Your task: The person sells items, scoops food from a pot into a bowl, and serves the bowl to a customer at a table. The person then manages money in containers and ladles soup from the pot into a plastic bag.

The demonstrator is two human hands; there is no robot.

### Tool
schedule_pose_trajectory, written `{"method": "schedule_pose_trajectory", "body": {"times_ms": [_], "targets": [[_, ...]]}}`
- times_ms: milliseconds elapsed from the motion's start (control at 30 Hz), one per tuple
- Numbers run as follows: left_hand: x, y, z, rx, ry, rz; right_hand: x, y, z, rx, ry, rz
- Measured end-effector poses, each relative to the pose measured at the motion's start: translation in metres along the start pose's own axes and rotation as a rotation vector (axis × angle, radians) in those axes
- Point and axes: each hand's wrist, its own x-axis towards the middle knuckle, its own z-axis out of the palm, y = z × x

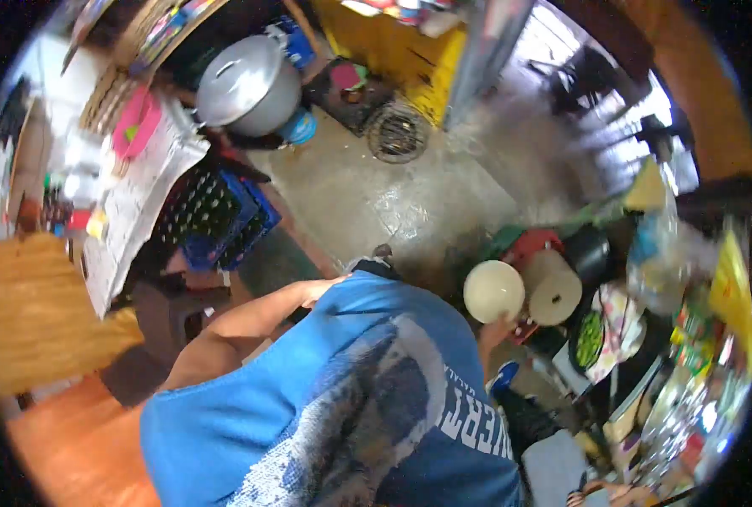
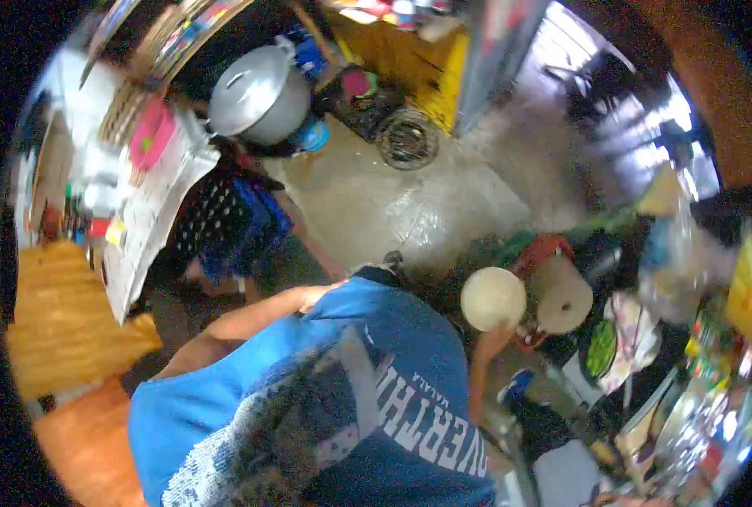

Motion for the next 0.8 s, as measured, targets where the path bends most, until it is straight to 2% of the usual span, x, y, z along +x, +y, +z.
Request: {"method": "schedule_pose_trajectory", "body": {"times_ms": [33,67,133,167,200,267,300,333,367,400,467,533,567,600,633,667,733,767,800], "targets": [[-0.002,0.006,0.001,0.032,-0.098,0.094,0.006,-0.052,0.015,-0.375,-0.031,-0.349],[-0.011,0.016,-0.001,0.07,-0.18,0.189,-0.011,-0.21,0.01,0.445,-0.207,0.159],[-0.016,0.05,0.005,0.276,0.309,0.512,0.002,-0.261,0.045,0.446,-0.485,0.041],[0.013,0.061,-0.011,0.225,0.342,0.716,0.014,-0.267,0.068,0.432,-0.593,-0.083],[0.04,0.072,-0.032,0.179,0.374,0.919,0.004,-0.33,0.067,0.412,-0.689,-0.082],[-0.035,0.128,0.011,-0.668,-0.215,0.797,0.013,-0.363,0.096,0.495,-0.923,-0.158],[-0.036,0.132,-0.002,-0.685,-0.19,0.84,0.015,-0.383,0.11,0.495,-0.964,-0.191],[-0.033,0.132,-0.013,-0.08,0.269,1.147,0.013,-0.399,0.121,0.522,-1.023,-0.24],[-0.034,0.133,-0.019,0.577,0.738,1.317,0.011,-0.414,0.129,0.552,-1.074,-0.283],[-0.037,0.128,-0.025,0.576,0.772,1.322,0.011,-0.431,0.137,0.561,-1.097,-0.303],[-0.062,0.115,-0.032,0.05,0.789,1.191,-0.001,-0.491,0.144,0.175,-0.992,-0.771],[-0.077,0.105,-0.041,-1.04,0.378,1.189,-0.012,-0.576,0.118,0.432,-1.195,-0.644],[-0.09,0.095,-0.044,-1.086,0.452,1.225,-0.016,-0.629,0.09,0.528,-1.289,-0.75],[-0.101,0.08,-0.043,-1.14,0.512,1.254,-0.019,-0.679,0.057,0.559,-1.292,-1.085],[-0.106,0.061,-0.044,-1.218,0.575,1.199,-0.026,-0.706,0.046,0.78,-1.219,-1.313],[-0.111,0.046,-0.046,-1.302,0.632,1.145,-0.037,-0.735,0.033,0.941,-1.296,-1.28],[-0.129,0.033,-0.045,-1.32,0.652,1.201,-0.059,-0.791,0.007,1.256,-1.466,-1.211],[-0.136,0.031,-0.047,-1.336,0.678,1.247,-0.062,-0.819,0.006,1.193,-1.549,-1.379],[-0.137,0.029,-0.051,-1.353,0.672,1.239,-0.078,-0.833,0.012,1.3,-1.58,-1.322]]}}
